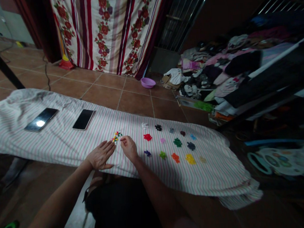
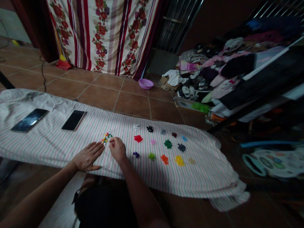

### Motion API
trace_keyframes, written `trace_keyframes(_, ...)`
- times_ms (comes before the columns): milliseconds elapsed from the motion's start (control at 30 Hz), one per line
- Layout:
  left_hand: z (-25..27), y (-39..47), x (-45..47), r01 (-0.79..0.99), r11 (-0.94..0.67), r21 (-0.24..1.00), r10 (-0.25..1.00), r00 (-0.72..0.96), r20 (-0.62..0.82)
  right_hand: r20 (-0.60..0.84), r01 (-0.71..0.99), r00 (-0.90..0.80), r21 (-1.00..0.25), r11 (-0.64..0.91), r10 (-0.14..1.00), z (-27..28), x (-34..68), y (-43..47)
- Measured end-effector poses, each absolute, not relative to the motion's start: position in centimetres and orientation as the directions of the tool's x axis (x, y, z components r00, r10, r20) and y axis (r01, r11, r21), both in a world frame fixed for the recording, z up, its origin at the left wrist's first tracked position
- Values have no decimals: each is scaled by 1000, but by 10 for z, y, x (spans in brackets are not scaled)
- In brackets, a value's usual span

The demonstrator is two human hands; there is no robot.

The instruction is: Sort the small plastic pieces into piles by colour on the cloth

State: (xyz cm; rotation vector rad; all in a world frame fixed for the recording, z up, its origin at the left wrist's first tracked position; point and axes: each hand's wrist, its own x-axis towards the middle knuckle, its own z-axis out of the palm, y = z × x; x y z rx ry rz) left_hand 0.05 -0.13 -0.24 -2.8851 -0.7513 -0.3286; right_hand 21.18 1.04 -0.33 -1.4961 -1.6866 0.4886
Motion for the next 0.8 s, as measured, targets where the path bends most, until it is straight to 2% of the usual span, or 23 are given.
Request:
trace_keyframes(233, -2, -2, 0, 494, -865, -88, 463, 853, 241, 320, 628, 61, -749, 213, 945, -2, 211, 0)
trace_keyframes(567, -4, 0, -1, 476, -875, -82, 438, 854, 282, 305, 689, 20, -694, 208, 952, 1, 210, -4)
trace_keyframes(800, -1, -1, -1, 481, -873, -83, 447, 856, 257, 283, 675, 26, -713, 192, 959, 5, 212, -7)
